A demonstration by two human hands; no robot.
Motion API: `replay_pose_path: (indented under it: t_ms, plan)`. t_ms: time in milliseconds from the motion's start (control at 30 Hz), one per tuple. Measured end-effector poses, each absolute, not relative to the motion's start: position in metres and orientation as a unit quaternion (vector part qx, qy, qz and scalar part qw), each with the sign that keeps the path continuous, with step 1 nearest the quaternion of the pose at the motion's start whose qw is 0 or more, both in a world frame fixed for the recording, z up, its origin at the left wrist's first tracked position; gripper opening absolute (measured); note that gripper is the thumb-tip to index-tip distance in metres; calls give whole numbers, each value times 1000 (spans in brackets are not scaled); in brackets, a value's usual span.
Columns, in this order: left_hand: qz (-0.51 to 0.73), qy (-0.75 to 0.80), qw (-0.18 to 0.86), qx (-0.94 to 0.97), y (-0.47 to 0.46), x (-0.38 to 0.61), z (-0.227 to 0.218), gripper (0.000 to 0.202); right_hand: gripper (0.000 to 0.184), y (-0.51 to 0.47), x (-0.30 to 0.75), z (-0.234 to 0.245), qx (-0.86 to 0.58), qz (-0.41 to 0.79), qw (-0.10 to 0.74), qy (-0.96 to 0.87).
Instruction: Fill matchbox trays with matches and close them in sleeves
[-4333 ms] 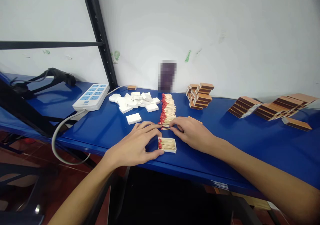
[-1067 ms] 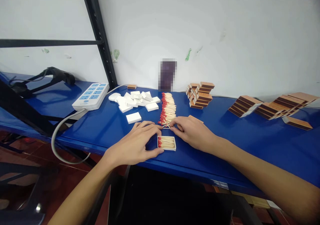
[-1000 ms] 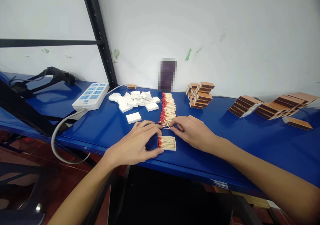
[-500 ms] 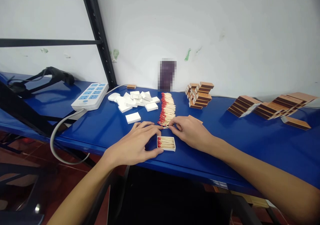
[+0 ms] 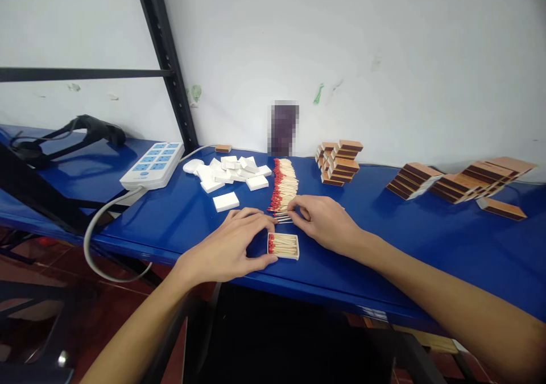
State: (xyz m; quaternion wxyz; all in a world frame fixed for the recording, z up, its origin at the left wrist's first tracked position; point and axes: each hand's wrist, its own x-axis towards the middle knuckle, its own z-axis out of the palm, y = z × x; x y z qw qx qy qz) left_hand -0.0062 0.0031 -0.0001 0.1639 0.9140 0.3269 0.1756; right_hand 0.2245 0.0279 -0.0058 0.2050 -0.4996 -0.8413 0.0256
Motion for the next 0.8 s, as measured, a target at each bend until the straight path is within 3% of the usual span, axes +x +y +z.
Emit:
replay_pose_path:
  t_ms: [200,800]
  plan:
    - [182,324,171,912,3,-6,-1,26,8,29,227,-5,-519,35,215,-826]
    - [183,315,161,917,3,-5,0,26,16,27,228,-5,-492,25,183,-851]
